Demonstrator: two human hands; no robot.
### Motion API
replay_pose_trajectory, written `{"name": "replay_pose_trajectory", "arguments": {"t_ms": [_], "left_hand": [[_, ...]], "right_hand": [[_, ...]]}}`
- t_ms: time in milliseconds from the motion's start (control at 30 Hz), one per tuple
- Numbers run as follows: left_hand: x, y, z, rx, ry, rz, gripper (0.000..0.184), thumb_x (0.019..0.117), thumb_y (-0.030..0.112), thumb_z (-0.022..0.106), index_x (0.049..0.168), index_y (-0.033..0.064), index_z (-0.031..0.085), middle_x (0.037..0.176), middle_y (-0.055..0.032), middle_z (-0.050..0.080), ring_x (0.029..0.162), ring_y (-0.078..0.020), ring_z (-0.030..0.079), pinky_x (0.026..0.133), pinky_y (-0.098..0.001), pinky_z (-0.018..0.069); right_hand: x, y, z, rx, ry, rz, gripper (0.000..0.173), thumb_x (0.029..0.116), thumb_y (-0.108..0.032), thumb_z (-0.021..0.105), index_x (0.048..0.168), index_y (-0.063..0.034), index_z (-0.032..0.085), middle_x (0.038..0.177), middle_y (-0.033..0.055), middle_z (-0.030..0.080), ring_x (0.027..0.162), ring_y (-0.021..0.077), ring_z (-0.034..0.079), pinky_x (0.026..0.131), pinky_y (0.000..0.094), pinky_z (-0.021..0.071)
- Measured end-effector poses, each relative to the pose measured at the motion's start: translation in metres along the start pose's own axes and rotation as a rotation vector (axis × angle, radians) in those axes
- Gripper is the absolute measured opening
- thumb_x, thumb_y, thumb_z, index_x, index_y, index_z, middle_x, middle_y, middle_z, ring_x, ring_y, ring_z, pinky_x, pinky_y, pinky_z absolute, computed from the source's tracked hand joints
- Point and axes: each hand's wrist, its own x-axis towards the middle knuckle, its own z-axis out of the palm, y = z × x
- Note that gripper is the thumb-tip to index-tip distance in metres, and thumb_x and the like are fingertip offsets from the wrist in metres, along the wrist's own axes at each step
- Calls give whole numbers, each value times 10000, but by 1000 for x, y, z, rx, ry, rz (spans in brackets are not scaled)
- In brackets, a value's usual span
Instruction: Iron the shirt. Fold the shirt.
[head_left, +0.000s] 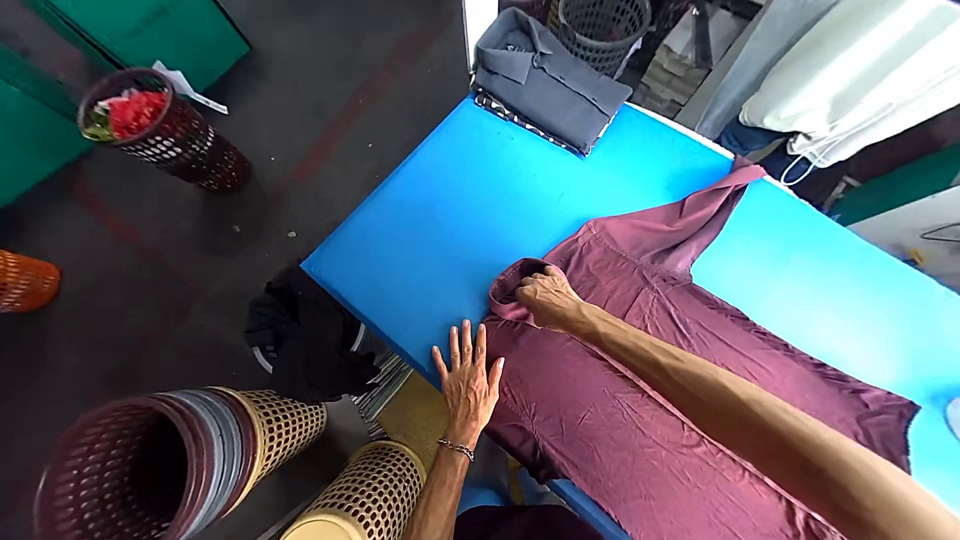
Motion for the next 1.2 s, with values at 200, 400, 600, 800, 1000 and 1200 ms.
{"name": "replay_pose_trajectory", "arguments": {"t_ms": [200, 400, 600, 800, 1000, 1200], "left_hand": [[-1, 0, 0, 10, -12, 15, 694, 1058, 566, 326, 1664, 247, 212, 1747, -7, 80, 1610, -240, 10, 1255, -674, 31], [1, 2, -14, 12, -67, 65, 690, 1063, 578, 315, 1656, 233, 241, 1734, -72, 145, 1602, -319, 79, 1218, -732, 67], [-1, -1, -10, -14, -38, 112, 703, 1067, 573, 244, 1663, 203, 204, 1730, -109, 145, 1597, -355, 84, 1209, -744, 41], [-5, 15, -35, -26, -123, 158, 695, 1074, 486, 363, 1619, 61, 290, 1663, -279, 224, 1537, -484, 212, 1175, -736, 196], [-100, 74, -73, -154, -410, 544, 722, 934, 612, 640, 1384, 50, 596, 1334, -199, 628, 1200, -359, 637, 948, -562, 559], [-134, 82, -49, -165, -322, 531, 461, 892, 271, 718, 1294, 54, 651, 1288, -203, 618, 1154, -374, 640, 851, -551, 587]], "right_hand": [[-2, -10, 29, -9, 274, 47, 348, 710, -7, 791, 1037, -5, 673, 1088, 205, 672, 1064, 402, 647, 983, 630, 457], [-66, -77, 85, 194, 655, 307, 477, 1007, -155, 568, 1473, -61, 534, 1564, 263, 432, 1504, 404, 353, 1252, 609, 243], [-312, -105, 209, 193, 554, 918, 641, 1067, -471, 385, 1635, -184, 307, 1711, 68, 242, 1590, 268, 172, 1271, 620, 144], [-549, -133, 313, 209, 607, 1656, 731, 1078, -503, 277, 1616, -7, 263, 1682, 226, 238, 1567, 402, 202, 1214, 707, 148], [-564, -196, 289, 644, 811, 1627, 384, 1010, -334, 613, 1184, 0, 689, 1149, 244, 663, 1080, 401, 649, 929, 596, 531], [-530, -229, 292, 1454, 1339, 1481, 167, 947, -146, 723, 1034, -6, 694, 743, 106, 693, 537, 197, 636, 477, 342, 559]]}}
